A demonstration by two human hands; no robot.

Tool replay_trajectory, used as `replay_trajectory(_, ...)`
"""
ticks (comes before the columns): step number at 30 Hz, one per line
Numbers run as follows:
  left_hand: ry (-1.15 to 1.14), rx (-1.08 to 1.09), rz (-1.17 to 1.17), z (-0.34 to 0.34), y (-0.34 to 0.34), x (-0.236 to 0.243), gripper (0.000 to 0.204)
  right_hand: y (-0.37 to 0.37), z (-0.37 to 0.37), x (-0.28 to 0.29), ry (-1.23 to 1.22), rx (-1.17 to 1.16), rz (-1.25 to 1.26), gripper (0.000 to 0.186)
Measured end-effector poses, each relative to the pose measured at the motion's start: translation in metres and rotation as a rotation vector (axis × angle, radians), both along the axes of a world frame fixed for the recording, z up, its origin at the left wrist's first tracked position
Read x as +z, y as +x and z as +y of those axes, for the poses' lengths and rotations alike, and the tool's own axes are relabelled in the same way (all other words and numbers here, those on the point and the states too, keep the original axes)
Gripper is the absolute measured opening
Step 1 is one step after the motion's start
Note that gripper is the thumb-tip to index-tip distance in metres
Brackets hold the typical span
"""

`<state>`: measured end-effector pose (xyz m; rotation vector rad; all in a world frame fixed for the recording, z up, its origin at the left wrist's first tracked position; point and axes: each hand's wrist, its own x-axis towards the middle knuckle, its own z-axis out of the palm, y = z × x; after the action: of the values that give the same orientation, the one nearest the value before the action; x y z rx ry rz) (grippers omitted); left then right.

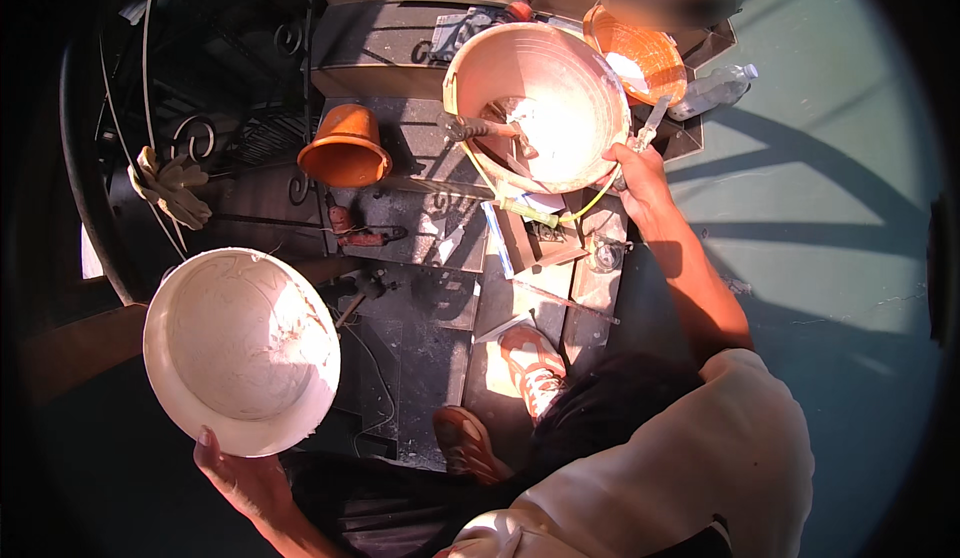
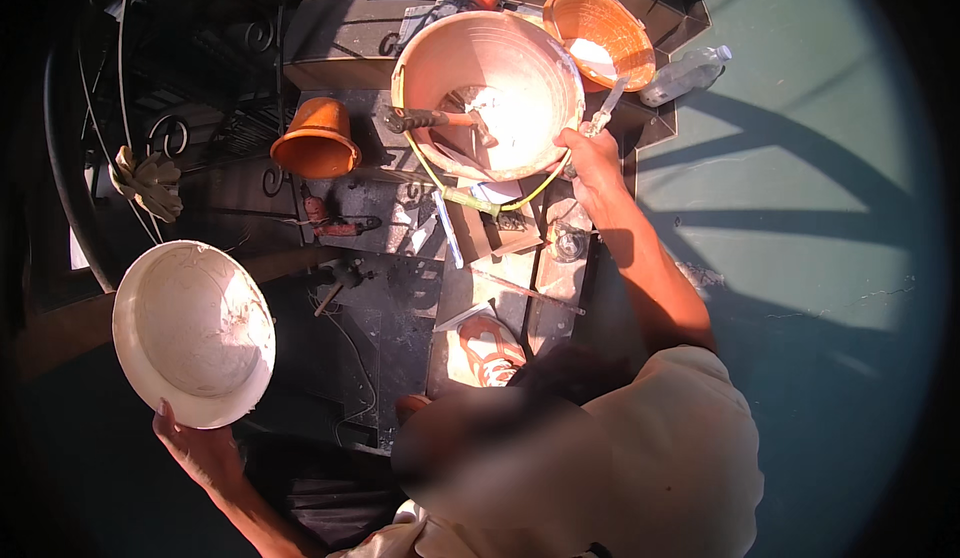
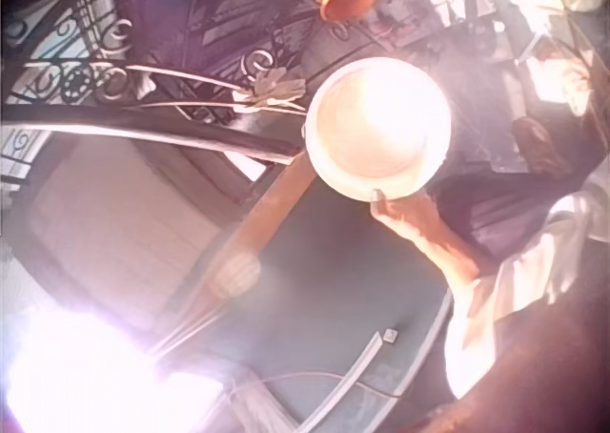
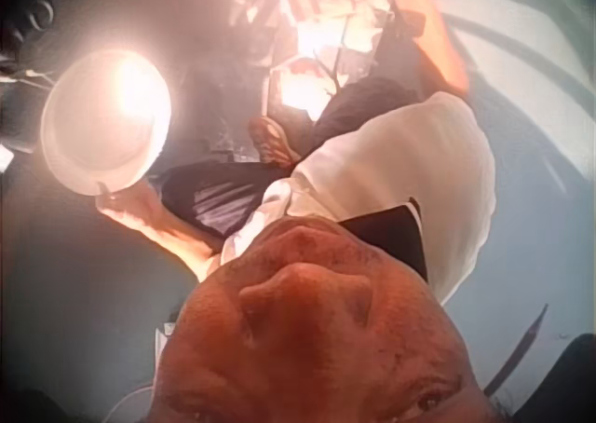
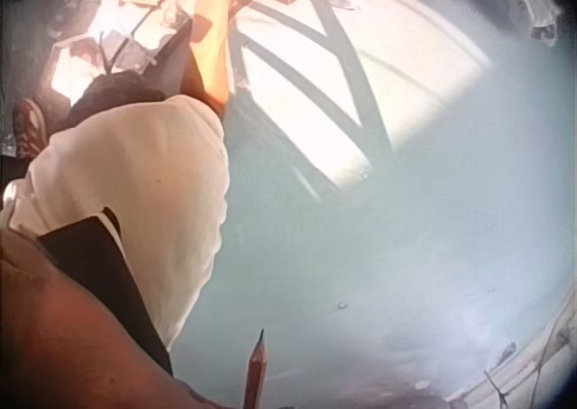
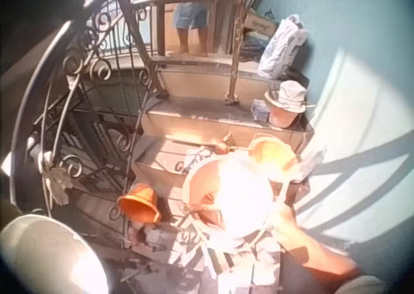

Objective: The person applies plaster to a ceiling using a trowel and a bowl of mixed compound. They pause to mix more compound in a bucket, adding water and scraping the sides before resuming application.

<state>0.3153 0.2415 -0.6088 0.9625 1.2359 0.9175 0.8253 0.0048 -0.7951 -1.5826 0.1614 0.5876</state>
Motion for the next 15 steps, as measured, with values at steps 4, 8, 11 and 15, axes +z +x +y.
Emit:
replay_trajectory(4, 0.002, -0.139, 0.003, 0.011, 0.028, -0.007, 0.085, -0.006, -0.024, -0.014, 0.091, -0.152, 0.047, 0.021)
replay_trajectory(8, -0.037, -0.254, -0.058, 0.022, 0.042, -0.021, 0.07, -0.033, -0.034, 0.005, 0.05, -0.193, 0.039, 0.023)
replay_trajectory(11, -0.059, -0.374, -0.042, 0.036, 0.073, -0.021, 0.064, -0.035, -0.039, 0.001, 0.138, -0.231, -0.011, 0.022)
replay_trajectory(15, -0.065, -0.514, -0.148, 0.043, 0.145, -0.014, 0.064, -0.041, -0.036, 0.006, 0.06, -0.235, 0.05, 0.041)
